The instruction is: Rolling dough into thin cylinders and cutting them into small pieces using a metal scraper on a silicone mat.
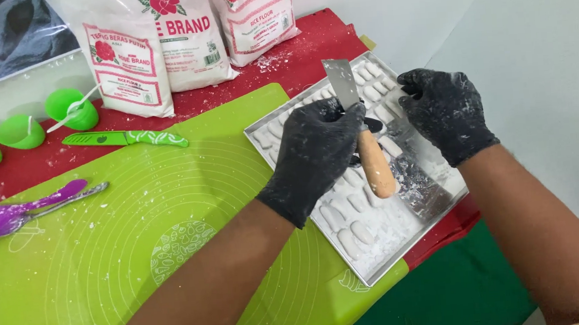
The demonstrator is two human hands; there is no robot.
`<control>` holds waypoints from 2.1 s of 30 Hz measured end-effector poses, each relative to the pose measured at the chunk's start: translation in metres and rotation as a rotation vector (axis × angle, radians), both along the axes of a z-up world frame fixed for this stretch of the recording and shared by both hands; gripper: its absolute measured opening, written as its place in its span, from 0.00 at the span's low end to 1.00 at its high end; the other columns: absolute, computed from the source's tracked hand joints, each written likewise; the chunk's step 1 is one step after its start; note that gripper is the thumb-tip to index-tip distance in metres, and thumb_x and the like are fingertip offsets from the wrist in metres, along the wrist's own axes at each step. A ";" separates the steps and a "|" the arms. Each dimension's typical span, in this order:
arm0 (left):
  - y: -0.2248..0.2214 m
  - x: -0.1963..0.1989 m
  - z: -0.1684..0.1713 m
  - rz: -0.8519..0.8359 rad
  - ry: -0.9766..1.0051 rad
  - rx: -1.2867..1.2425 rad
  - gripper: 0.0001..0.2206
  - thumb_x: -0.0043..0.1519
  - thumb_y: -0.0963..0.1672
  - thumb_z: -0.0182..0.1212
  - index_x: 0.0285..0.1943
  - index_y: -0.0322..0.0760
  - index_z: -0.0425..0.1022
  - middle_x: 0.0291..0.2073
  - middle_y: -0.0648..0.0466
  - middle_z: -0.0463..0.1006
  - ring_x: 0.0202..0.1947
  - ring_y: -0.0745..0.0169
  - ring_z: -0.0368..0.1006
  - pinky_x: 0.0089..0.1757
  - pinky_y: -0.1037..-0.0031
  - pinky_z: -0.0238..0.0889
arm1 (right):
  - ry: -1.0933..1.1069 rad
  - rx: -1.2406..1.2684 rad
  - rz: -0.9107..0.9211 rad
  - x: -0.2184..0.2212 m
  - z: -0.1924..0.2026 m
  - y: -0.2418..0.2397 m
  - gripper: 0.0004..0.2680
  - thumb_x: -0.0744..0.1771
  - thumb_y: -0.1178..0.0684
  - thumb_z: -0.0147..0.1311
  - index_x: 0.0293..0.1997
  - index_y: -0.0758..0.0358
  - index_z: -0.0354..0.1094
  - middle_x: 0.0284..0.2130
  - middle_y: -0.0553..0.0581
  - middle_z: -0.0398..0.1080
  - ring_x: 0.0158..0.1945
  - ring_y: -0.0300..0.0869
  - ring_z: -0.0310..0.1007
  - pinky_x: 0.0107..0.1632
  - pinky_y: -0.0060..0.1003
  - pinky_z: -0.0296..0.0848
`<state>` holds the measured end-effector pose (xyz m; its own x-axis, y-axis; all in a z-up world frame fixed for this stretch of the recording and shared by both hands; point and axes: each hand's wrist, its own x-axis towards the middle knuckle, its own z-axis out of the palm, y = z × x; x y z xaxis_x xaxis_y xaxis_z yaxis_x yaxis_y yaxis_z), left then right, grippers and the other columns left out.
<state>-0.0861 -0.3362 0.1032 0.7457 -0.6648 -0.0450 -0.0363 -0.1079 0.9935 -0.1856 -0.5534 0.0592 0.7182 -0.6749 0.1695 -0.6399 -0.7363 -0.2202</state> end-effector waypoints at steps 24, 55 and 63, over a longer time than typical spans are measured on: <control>0.029 0.014 0.022 -0.022 0.400 -0.075 0.14 0.61 0.46 0.62 0.45 0.27 0.81 0.35 0.33 0.82 0.38 0.43 0.84 0.34 0.65 0.80 | 0.030 0.013 0.058 -0.005 -0.008 -0.007 0.09 0.71 0.53 0.52 0.54 0.53 0.79 0.39 0.65 0.79 0.47 0.60 0.79 0.45 0.51 0.78; 0.033 0.018 0.015 -0.009 0.311 -0.086 0.09 0.60 0.45 0.61 0.33 0.35 0.82 0.30 0.50 0.87 0.27 0.69 0.76 0.28 0.69 0.79 | -0.096 -0.278 0.275 -0.025 -0.019 -0.037 0.05 0.69 0.46 0.63 0.47 0.42 0.82 0.42 0.46 0.78 0.47 0.48 0.76 0.41 0.50 0.74; 0.034 0.019 0.011 -0.007 0.339 -0.096 0.11 0.60 0.45 0.61 0.36 0.31 0.83 0.31 0.47 0.87 0.27 0.63 0.79 0.27 0.69 0.78 | 0.011 -0.354 0.236 -0.031 -0.026 -0.045 0.06 0.68 0.41 0.62 0.48 0.36 0.82 0.39 0.45 0.76 0.45 0.49 0.75 0.36 0.52 0.75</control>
